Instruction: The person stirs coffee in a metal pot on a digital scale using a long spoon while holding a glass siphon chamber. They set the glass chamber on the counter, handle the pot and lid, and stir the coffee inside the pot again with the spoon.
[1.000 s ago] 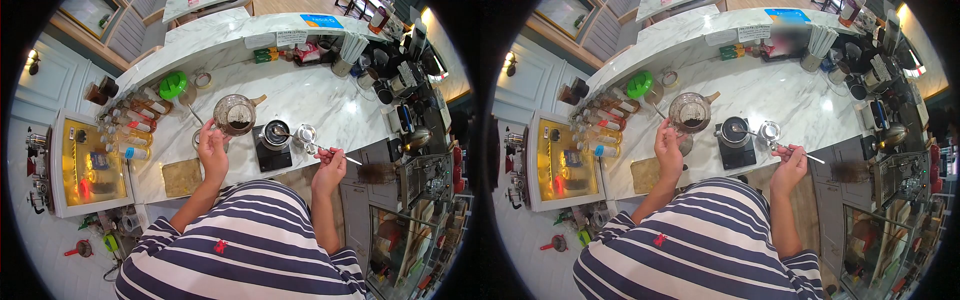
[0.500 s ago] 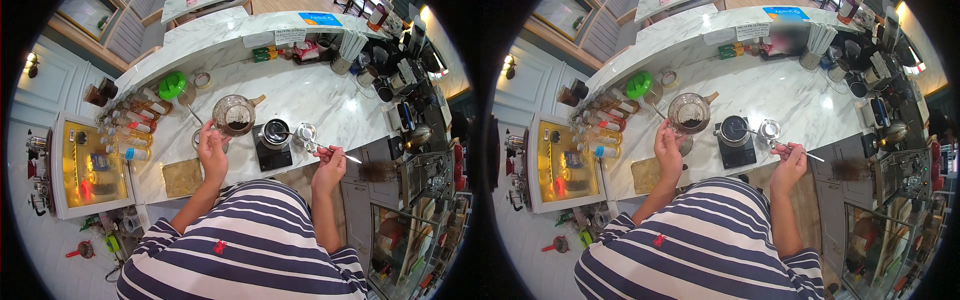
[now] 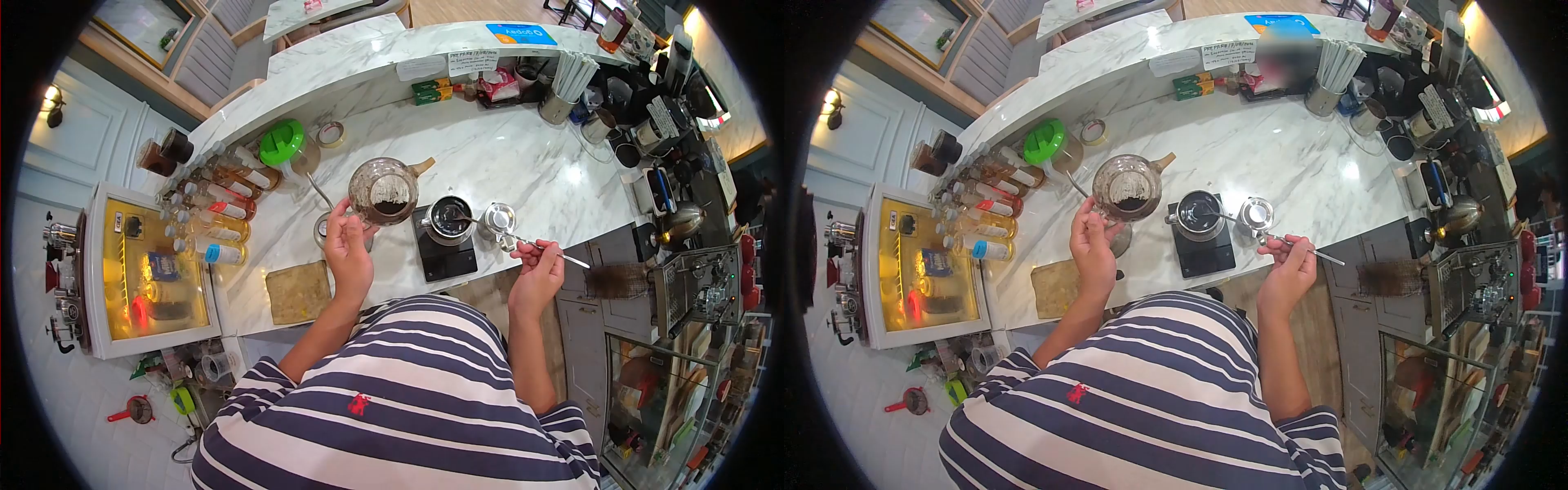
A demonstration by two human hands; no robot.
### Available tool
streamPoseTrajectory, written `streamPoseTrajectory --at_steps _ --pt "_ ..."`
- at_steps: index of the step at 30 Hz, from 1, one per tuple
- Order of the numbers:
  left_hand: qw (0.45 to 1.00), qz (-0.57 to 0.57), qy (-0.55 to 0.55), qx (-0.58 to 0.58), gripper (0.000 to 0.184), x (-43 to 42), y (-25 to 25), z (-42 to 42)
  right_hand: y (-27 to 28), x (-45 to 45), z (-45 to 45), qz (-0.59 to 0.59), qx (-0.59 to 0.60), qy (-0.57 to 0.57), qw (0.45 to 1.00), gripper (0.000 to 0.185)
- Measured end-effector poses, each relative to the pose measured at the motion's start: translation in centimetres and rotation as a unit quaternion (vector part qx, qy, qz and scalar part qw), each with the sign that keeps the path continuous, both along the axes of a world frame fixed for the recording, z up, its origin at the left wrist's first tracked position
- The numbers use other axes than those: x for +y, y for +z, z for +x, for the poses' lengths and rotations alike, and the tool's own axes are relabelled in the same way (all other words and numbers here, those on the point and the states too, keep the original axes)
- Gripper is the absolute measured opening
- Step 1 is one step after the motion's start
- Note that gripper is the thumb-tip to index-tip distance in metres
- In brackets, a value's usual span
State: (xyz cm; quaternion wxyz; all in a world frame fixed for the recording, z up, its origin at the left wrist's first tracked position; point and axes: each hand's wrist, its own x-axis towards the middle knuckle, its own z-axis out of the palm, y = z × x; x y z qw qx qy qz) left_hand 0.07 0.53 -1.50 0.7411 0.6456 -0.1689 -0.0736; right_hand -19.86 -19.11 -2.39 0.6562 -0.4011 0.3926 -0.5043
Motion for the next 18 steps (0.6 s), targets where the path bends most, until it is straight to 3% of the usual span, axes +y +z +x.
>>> streamPoseTrajectory --at_steps 3,9,12,15,18 --pt "1.000 -0.014 0.003 -0.006 0.026 0.1 -0.5 0.2 0.0 0.1 -0.2 -0.018 0.008 0.021 1.000 0.033" --pt "0.999 -0.020 0.014 0.033 0.026 -0.7 -0.1 0.2 1.0 1.2 -0.8 -0.165 0.034 0.069 0.983 0.029" --pt "0.995 -0.037 0.018 0.094 0.026 -1.7 -1.3 1.4 2.0 1.8 -1.3 -0.273 0.132 0.085 0.949 0.027" --pt "0.988 -0.047 0.003 0.150 0.027 -3.1 -2.8 3.1 2.4 1.9 -1.2 -0.367 0.144 0.107 0.913 0.024" --pt "0.980 -0.058 -0.013 0.192 0.028 -5.0 -4.0 4.8 2.8 2.2 -1.1 -0.376 0.174 0.148 0.898 0.019"
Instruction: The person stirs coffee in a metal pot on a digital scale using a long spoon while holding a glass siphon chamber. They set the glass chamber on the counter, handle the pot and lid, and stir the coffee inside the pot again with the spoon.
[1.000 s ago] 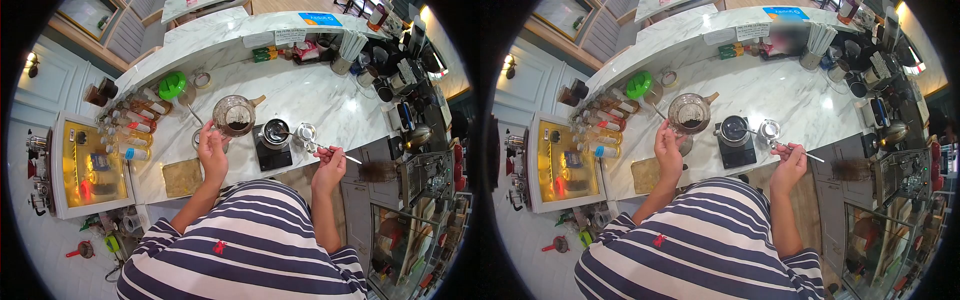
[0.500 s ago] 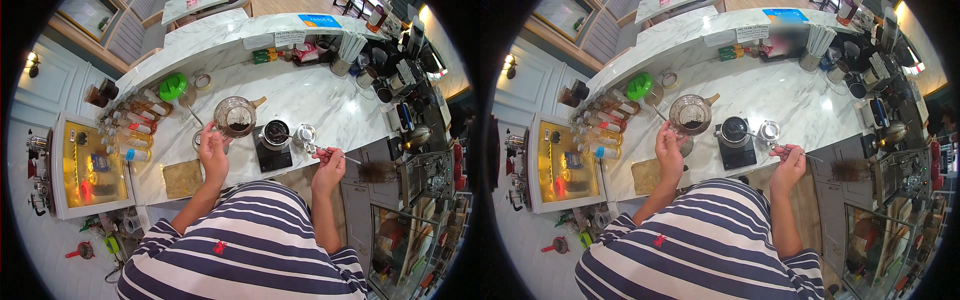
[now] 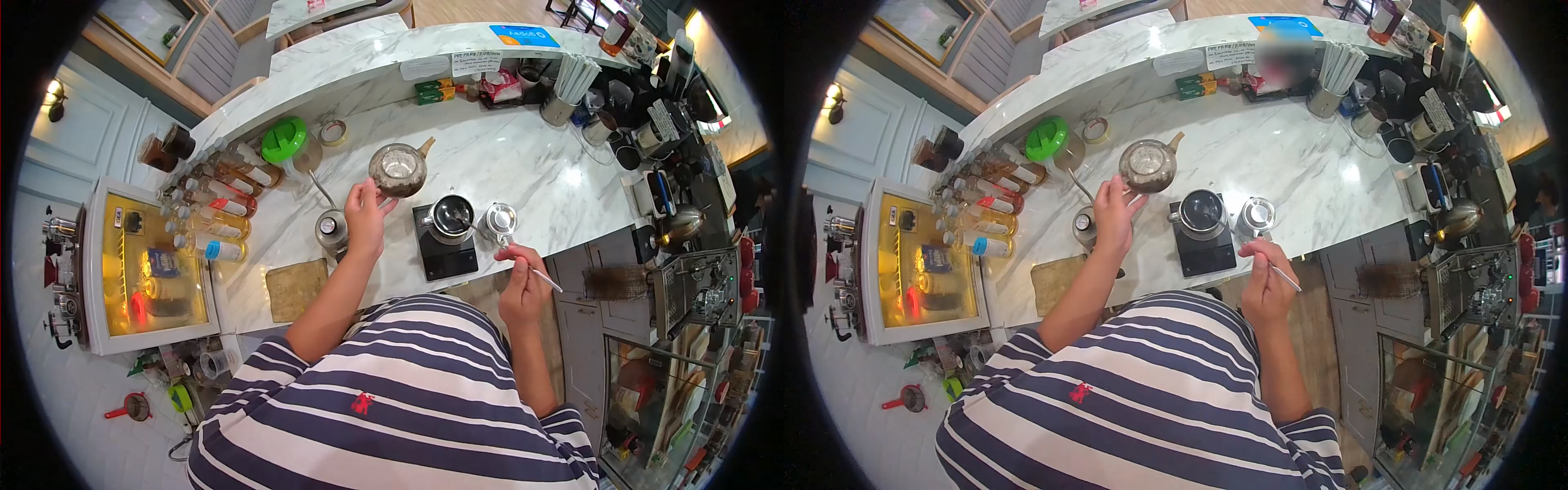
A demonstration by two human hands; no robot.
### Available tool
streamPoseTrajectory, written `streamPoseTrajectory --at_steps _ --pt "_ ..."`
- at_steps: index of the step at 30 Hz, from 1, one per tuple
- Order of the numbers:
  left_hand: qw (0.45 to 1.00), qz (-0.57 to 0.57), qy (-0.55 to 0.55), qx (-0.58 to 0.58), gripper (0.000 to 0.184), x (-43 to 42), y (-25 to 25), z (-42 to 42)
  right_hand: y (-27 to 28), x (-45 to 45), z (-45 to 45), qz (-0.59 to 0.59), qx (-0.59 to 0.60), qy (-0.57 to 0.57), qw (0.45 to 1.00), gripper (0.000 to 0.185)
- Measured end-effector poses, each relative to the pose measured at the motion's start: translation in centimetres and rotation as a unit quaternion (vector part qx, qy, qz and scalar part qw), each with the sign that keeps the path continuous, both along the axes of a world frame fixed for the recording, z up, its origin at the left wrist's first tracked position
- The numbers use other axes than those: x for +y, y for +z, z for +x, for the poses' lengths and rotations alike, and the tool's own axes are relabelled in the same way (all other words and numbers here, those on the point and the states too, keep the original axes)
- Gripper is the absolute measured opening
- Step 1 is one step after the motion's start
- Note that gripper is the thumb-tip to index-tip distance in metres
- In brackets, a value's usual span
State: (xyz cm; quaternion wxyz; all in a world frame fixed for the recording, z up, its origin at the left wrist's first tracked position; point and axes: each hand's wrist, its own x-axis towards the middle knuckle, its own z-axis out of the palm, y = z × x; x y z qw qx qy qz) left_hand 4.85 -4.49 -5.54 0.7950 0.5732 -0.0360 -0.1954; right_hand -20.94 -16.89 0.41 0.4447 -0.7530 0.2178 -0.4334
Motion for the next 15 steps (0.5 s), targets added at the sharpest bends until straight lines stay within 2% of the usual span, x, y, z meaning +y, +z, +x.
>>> streamPoseTrajectory --at_steps 3,9,15 --pt "1.000 0.016 -0.022 0.013 0.028 -2.2 -1.8 1.9 0.0 0.5 0.4 0.026 0.018 0.011 0.999 0.016" --pt "0.991 0.109 -0.082 0.003 0.025 -5.3 -6.6 5.8 -0.3 0.1 1.1 -0.053 0.024 -0.020 0.998 0.013" --pt "0.987 0.098 -0.090 0.095 0.025 -6.1 -10.8 7.3 0.9 0.3 1.2 -0.127 0.008 0.012 0.992 0.009"
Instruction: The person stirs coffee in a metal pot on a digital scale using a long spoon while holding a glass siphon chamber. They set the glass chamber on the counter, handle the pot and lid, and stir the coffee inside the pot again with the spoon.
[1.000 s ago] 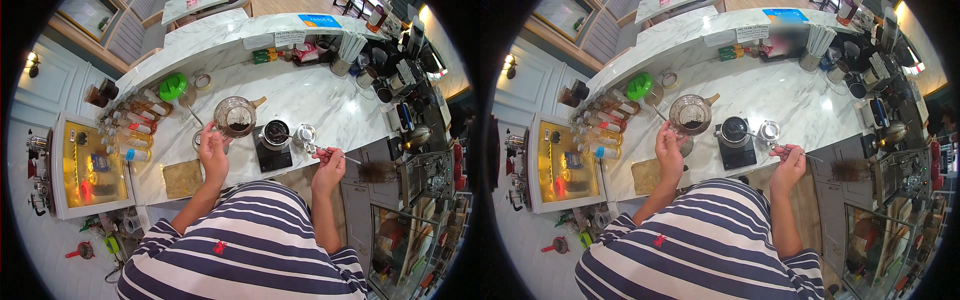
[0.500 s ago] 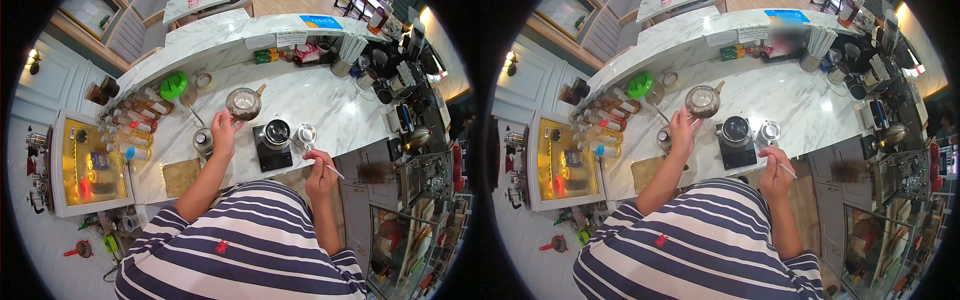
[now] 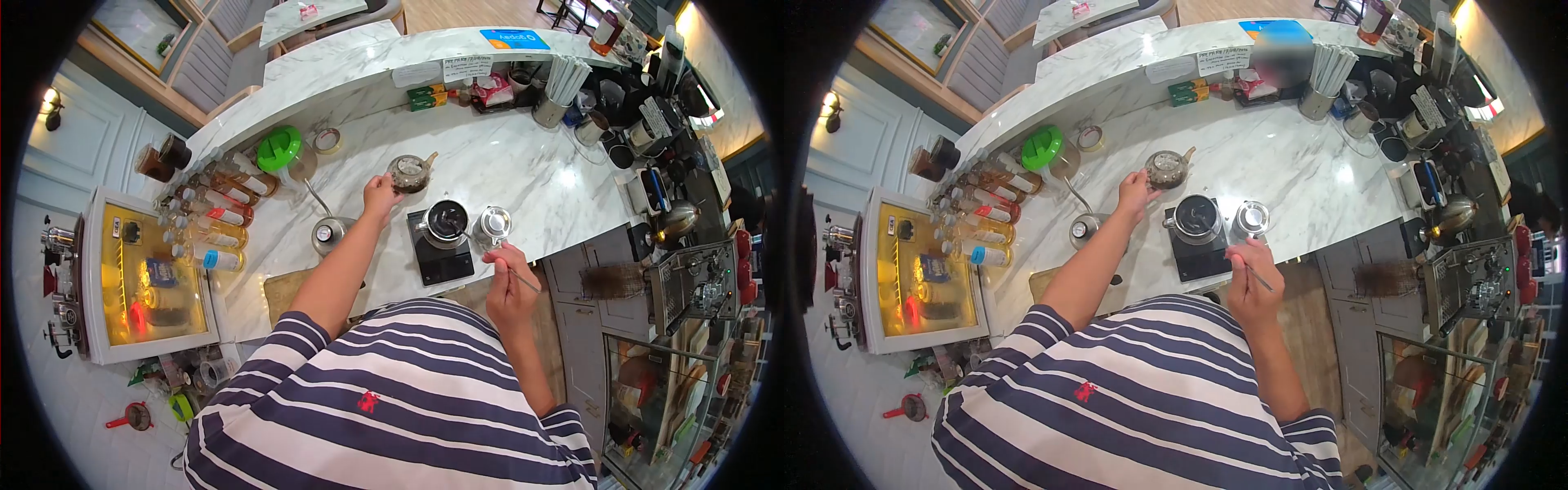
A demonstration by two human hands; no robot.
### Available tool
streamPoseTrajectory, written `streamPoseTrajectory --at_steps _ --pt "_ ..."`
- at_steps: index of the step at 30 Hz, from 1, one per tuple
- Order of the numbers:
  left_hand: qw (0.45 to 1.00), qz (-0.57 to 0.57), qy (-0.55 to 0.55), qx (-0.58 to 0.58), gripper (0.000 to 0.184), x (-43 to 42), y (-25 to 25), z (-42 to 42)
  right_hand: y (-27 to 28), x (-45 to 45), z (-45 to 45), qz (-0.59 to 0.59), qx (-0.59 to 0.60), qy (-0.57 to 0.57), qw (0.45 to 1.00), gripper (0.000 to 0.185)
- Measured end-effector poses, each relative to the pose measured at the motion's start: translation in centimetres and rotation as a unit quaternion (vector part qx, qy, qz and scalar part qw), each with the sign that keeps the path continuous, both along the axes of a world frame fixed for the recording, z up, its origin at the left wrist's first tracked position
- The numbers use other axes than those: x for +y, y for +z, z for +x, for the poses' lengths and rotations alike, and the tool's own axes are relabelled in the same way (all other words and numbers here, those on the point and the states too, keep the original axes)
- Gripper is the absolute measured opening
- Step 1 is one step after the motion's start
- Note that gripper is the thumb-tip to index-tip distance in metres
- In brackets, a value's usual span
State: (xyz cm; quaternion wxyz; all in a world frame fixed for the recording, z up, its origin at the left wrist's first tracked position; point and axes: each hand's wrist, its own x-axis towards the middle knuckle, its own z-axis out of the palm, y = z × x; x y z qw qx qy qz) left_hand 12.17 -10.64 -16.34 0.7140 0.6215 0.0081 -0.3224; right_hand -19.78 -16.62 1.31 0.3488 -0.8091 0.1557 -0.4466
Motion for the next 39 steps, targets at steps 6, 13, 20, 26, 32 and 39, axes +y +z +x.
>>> streamPoseTrajectory --at_steps 6,13,20,26,32,39 --pt "0.999 0.023 0.028 0.026 0.023 0.2 -2.6 0.0 0.2 -0.1 0.1 0.009 0.009 -0.038 0.999 0.007" --pt "0.987 0.153 -0.042 -0.012 0.024 0.6 -1.9 0.0 0.3 0.2 0.6 -0.010 0.012 -0.016 1.000 0.007" --pt "0.871 0.329 0.024 -0.363 0.032 2.5 -0.6 -1.2 0.4 -0.4 0.0 -0.022 0.011 -0.035 0.999 0.006" --pt "0.899 0.165 -0.077 -0.399 0.030 6.8 10.5 -9.6 0.5 0.1 0.7 -0.012 0.029 -0.040 0.999 0.007" --pt "0.854 0.148 -0.152 -0.474 0.023 8.0 13.2 -11.9 0.0 -0.8 0.0 0.034 0.015 -0.061 0.997 0.008" --pt "0.862 0.155 -0.179 -0.448 0.016 7.0 13.1 -11.7 0.0 -0.5 1.0 0.019 0.031 -0.060 0.998 0.008"
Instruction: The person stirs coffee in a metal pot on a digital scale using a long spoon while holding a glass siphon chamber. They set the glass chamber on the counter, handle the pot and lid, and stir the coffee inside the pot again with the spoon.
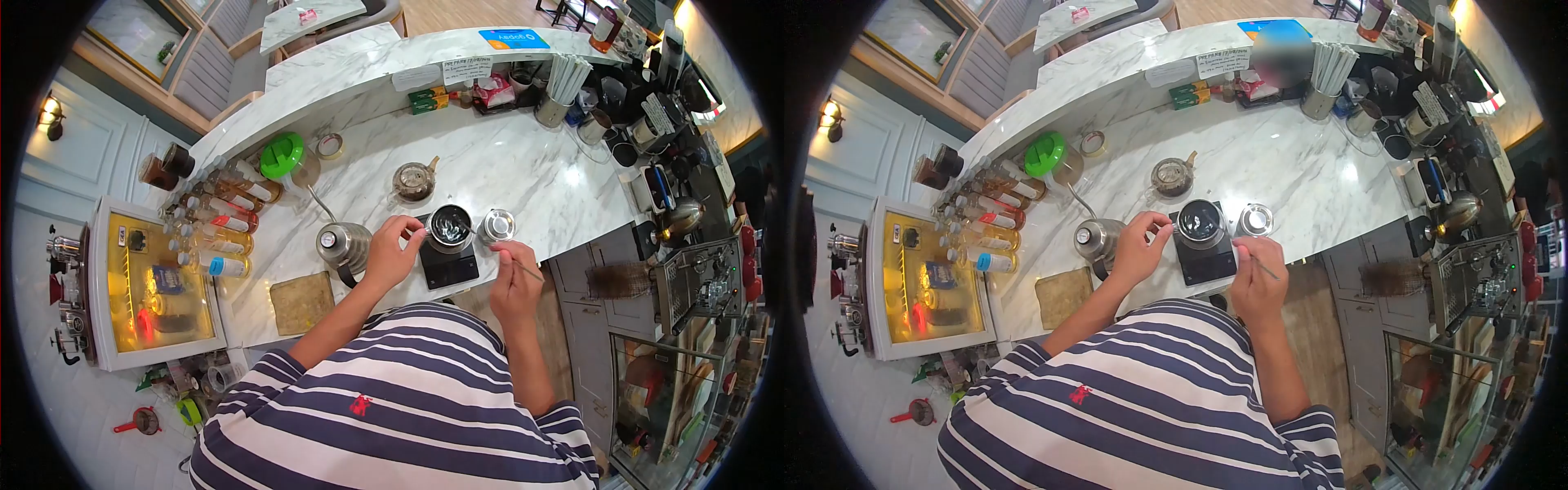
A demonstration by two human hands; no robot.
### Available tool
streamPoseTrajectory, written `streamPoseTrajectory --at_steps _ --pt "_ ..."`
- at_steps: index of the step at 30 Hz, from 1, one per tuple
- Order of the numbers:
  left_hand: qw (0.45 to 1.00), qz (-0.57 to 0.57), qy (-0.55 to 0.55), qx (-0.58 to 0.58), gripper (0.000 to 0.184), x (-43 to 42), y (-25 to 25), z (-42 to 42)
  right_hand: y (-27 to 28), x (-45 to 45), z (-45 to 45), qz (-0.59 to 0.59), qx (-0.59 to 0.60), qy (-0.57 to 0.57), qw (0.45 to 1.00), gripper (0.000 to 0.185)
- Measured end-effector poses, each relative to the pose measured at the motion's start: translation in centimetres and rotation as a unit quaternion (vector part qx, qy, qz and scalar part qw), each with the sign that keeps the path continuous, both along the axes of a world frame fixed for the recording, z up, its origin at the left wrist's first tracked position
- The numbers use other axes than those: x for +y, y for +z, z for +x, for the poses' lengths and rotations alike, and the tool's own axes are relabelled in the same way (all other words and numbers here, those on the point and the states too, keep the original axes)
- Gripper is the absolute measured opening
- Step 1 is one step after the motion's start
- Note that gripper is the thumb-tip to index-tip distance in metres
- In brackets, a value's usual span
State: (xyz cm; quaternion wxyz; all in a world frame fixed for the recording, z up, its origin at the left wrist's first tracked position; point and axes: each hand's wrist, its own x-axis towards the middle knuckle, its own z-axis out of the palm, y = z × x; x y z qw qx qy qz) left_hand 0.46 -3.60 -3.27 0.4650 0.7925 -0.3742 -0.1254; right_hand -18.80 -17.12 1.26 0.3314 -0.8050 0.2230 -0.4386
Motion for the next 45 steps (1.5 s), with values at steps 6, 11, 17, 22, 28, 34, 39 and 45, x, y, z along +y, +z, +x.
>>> streamPoseTrajectory --at_steps 6,11,17,22,28,34,39,45 --pt "0.998 0.011 -0.009 0.053 0.015 -0.2 -0.4 0.3 0.6 -0.2 -0.7 -0.021 0.001 0.016 1.000 0.009" --pt "0.999 0.005 -0.006 0.046 0.016 -0.3 -0.6 0.2 0.5 -0.1 0.0 -0.026 0.031 -0.002 0.999 0.015" --pt "0.998 0.014 -0.012 0.062 0.017 -0.3 -0.4 0.4 0.7 -0.5 -0.6 -0.055 0.012 0.014 0.998 0.015" --pt "0.997 0.013 -0.016 0.071 0.018 -0.5 -0.5 0.6 0.6 -0.3 0.3 -0.042 0.027 0.008 0.999 0.012" --pt "0.996 -0.003 -0.010 0.084 0.020 -0.7 -0.5 0.5 1.0 -0.4 -1.1 -0.030 0.027 0.005 0.999 0.014" --pt "0.997 0.006 -0.021 0.079 0.020 -0.6 -0.5 0.6 1.1 0.7 -0.5 -0.025 0.038 0.016 0.999 0.009" --pt "0.993 0.041 -0.038 0.105 0.020 -0.4 -0.3 1.1 1.3 1.2 -0.7 -0.007 0.052 -0.024 0.998 0.011" --pt "0.992 0.050 -0.055 0.107 0.025 -0.8 -0.7 1.8 1.9 2.8 -0.4 0.001 0.052 0.004 0.999 0.008"
